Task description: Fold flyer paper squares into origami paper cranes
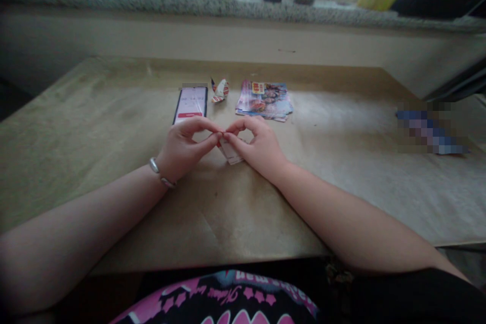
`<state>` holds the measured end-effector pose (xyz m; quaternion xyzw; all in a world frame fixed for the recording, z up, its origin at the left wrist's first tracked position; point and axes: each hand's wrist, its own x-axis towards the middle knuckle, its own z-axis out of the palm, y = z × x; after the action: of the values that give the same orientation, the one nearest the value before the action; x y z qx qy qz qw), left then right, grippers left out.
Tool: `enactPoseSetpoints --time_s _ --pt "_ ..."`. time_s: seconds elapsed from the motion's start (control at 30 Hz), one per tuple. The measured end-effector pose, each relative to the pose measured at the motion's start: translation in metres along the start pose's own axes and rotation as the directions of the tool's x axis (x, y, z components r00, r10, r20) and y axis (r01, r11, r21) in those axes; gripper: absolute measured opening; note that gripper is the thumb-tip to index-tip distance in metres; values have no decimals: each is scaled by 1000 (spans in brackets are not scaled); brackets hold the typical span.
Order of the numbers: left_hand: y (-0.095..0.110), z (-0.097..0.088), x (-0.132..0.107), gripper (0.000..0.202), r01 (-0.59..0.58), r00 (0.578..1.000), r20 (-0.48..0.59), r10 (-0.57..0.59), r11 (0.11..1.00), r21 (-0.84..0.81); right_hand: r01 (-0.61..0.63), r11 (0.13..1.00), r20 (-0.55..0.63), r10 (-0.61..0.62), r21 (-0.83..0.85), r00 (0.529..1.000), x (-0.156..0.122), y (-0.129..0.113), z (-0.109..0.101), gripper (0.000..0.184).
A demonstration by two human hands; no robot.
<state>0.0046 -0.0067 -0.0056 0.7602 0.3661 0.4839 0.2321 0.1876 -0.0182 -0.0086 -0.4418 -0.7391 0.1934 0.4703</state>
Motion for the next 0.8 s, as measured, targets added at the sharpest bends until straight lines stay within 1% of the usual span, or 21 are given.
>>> enactPoseSetpoints --time_s 0.17,0.27,0.37,0.5,0.57,0.7,0.8 --pt "-2 0 0 8 -1 1000 -9 1 1000 2 81 994 -2 -81 -80 997 0 -4 -2 10" --pt "-3 1 1 6 -18 1000 -12 17 1000 -13 99 991 -9 -100 -84 995 0 -5 -2 9" --pt "-6 3 2 6 -12 1000 -8 12 999 -39 73 995 -22 -75 -68 997 0 -5 0 9" --pt "-13 7 2 10 38 999 27 -34 985 -167 16 1000 -23 -17 -14 1000 -1 -1 2 10" --pt "-15 7 3 14 61 997 50 -52 979 -195 -14 1000 -10 14 19 1000 -1 1 3 10" --pt "-15 4 3 15 60 996 69 -50 987 -149 -52 998 6 52 48 999 -1 3 3 12" --pt "-13 2 3 11 35 997 75 -28 995 -98 -38 999 13 38 36 999 -1 3 3 11"
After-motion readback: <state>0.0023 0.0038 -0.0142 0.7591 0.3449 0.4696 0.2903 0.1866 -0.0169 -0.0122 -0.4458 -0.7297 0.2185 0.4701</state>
